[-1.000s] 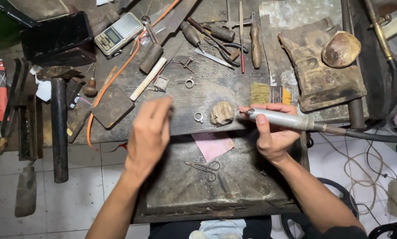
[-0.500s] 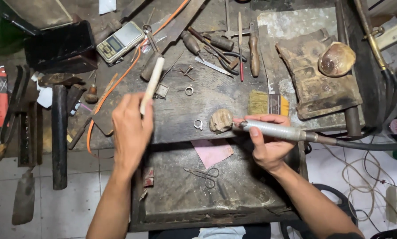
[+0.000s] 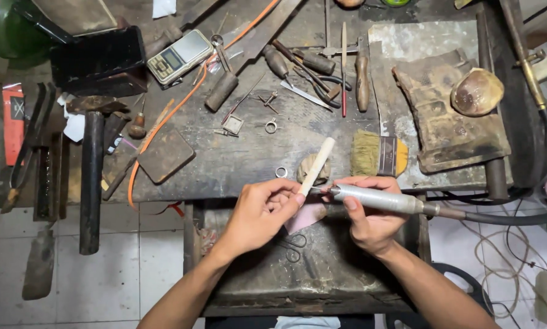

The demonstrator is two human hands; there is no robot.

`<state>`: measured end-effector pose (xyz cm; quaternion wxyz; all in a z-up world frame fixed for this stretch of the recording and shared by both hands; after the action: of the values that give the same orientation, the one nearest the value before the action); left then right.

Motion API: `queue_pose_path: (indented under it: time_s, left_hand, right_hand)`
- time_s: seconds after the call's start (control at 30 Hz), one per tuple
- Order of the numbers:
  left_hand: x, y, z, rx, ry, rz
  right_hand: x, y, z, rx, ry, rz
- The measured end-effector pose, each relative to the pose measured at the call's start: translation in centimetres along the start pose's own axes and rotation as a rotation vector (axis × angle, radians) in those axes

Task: The person is polishing a small jewelry component using a rotary tool and cleaning it with a brush at a jeweler's workbench.

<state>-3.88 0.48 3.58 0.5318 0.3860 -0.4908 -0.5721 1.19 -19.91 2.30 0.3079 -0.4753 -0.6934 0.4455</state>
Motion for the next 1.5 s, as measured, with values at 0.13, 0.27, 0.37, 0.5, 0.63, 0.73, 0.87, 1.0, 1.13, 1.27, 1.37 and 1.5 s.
queue_pose_path:
  time_s: [0.13, 0.27, 0.37, 0.5, 0.63, 0.73, 0.87, 1.0, 1.13, 1.27, 1.37, 1.5]
  left_hand:
    - [-0.3, -0.2, -0.1, -0.007, -0.023, 0.036]
    - [-1.0, 0.1, 0.0, 0.018, 0.018, 0.005]
    - [-3.3, 0.5, 0.2, 0.073, 0.171, -0.463]
    - [-8.1, 2.6, -1.0, 0.121, 0.313, -0.863]
    - [-10.3, 3.5, -0.9, 0.130, 0.418, -1.040]
    - [-8.7, 3.5, -1.3, 0.266, 0.346, -0.960]
    - [-3.7, 2.6, -1.6, 0.309, -0.081, -0.788]
    - [-2.4, 0.4, -3.3, 0.305, -0.041, -0.800]
    - [-2.2, -1.4, -6.8, 0.302, -0.035, -0.292]
    - [-0.9, -2.8, -9.0, 0.236, -0.177, 0.155]
    - [-1.2, -2.6, -8.8, 0.223, -0.196, 0.153]
    - [-1.3, -1.9, -8.5, 0.217, -0.227, 0.114]
  right_hand:
    - [0.1, -0.2, -0.1, 0.022, -0.021, -0.034]
    - [-0.4, 0.6, 0.2, 0.020, -0.024, -0.040]
    - [0.7, -1.0, -0.5, 0.033, -0.002, -0.042]
    - [0.9, -1.2, -1.1, 0.030, 0.018, -0.048]
    - [0.8, -1.1, -1.3, 0.041, 0.023, -0.064]
    - [0.4, -0.8, -1.8, 0.018, 0.060, -0.047]
    - [-0.4, 0.3, -1.6, -0.011, 0.083, 0.020]
    - [-1.2, 0.9, -1.4, 0.007, 0.065, 0.028]
    - [-1.0, 1.6, -1.2, 0.099, 0.159, -0.254]
    - [-1.2, 1.8, -1.7, 0.100, 0.166, -0.302]
    - [-1.8, 2.4, -2.2, 0.091, 0.149, -0.191]
    - [-1.4, 2.5, -2.5, 0.159, 0.153, -0.407]
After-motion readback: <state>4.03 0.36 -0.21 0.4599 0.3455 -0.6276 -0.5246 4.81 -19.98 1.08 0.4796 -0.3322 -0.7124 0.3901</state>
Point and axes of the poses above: each hand's wrist, its own z-axis away from the middle knuckle, its own x-axis out of the palm, y = z × x, the point moved 4 cm from there along -z, towards the middle knuckle, and after that the axes turned 12 degrees about -y, right-handed, at the moved point
